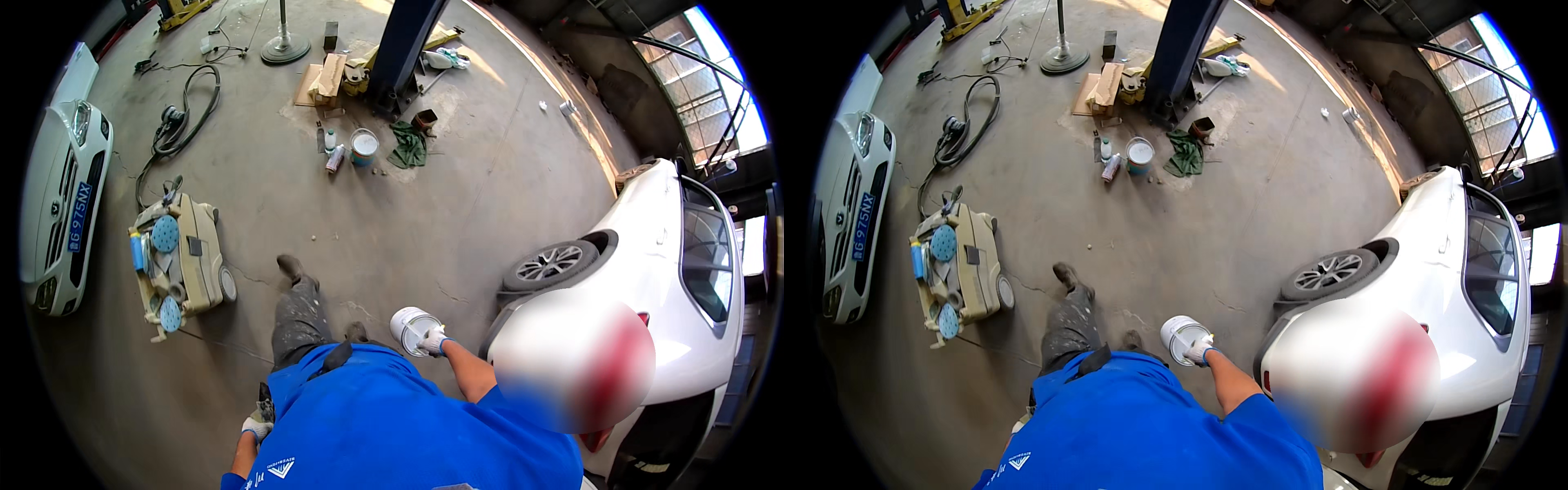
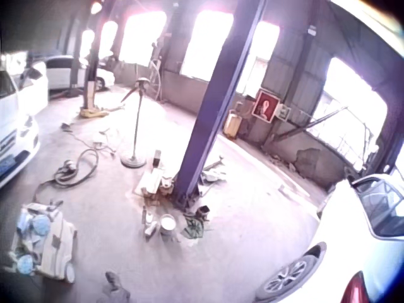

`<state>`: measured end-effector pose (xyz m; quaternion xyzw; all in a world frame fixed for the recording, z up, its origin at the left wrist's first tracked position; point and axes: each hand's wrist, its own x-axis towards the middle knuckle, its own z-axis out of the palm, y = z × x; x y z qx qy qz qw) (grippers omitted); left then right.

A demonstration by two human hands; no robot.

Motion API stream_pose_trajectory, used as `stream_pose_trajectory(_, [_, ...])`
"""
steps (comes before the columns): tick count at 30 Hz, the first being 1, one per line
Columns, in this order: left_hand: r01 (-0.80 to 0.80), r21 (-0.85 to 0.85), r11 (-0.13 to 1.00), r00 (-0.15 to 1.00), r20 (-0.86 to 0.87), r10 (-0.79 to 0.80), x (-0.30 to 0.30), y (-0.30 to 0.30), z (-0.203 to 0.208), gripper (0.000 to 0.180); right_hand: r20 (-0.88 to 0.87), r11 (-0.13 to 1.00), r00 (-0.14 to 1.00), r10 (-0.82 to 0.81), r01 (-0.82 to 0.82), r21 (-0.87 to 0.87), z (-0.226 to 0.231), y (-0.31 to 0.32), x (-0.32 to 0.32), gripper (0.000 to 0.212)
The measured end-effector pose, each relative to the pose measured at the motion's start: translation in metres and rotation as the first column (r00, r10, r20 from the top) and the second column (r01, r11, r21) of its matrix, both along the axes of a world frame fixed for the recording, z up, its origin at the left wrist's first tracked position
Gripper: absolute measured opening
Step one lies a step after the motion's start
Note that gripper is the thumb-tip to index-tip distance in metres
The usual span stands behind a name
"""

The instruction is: The person walks to a white car in a garage and sands the front bumper area by hand using sandpaper and a sanding block. They repeatedly rub the surface near the wheel arch to smooth the bodywork.

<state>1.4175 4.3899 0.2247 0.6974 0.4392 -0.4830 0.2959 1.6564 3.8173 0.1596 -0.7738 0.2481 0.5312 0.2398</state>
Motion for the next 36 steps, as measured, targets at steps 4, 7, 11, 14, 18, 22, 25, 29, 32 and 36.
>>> stream_pose_trajectory(4, [0.137,0.029,0.99,0.99,0.04,-0.138,0.11,0.075,-0.024,0.071,0.001,0.998,0.998,0.064,-0.064,0.012,0.008,0.06,0.133,0.03])
stream_pose_trajectory(7, [0.216,0.043,0.976,0.97,0.109,-0.219,0.267,0.139,-0.016,0.069,-0.062,1.0,0.998,-0.015,0.016,0.023,0.015,0.067,0.22,0.029])
stream_pose_trajectory(11, [0.235,0.287,0.929,0.916,0.254,-0.31,0.43,0.251,0.003,0.063,-0.085,0.998,0.996,0.021,-0.016,0.069,0.053,0.145,0.35,0.029])
stream_pose_trajectory(14, [0.151,0.38,0.912,0.862,0.401,-0.31,0.563,0.304,0.028,0.059,-0.053,0.999,0.999,0.007,-0.004,0.052,0.046,0.191,0.437,0.033])
stream_pose_trajectory(18, [0.16,0.322,0.933,0.856,0.425,-0.294,0.71,0.349,0.055,0.052,-0.05,1.0,0.998,0.023,-0.023,0.012,0.026,0.24,0.555,0.034])
stream_pose_trajectory(22, [0.274,0.292,0.916,0.887,0.292,-0.358,0.755,0.413,0.017,0.052,-0.095,0.99,0.993,0.072,-0.059,0.127,-0.016,0.309,0.701,0.035])
stream_pose_trajectory(25, [0.24,0.215,0.947,0.955,0.12,-0.27,0.798,0.415,0.047,0.065,-0.103,0.982,0.977,0.186,-0.181,0.051,-0.007,0.37,0.785,0.036])
stream_pose_trajectory(29, [0.076,0.125,0.989,0.997,-0.021,-0.074,0.812,0.441,0.039,0.066,-0.062,0.954,0.953,0.297,-0.293,0.057,0.005,0.454,0.91,0.038])
stream_pose_trajectory(32, [-0.047,0.101,0.994,0.998,0.046,0.043,0.797,0.465,-0.005,0.066,0.031,0.936,0.94,0.339,-0.34,0.091,0.0,0.52,1.009,0.039])
stream_pose_trajectory(36, [-0.162,0.052,0.985,0.985,-0.046,0.164,0.883,0.498,-0.009,0.065,-0.058,0.918,0.916,0.396,-0.393,0.06,-0.026,0.602,1.113,0.041])
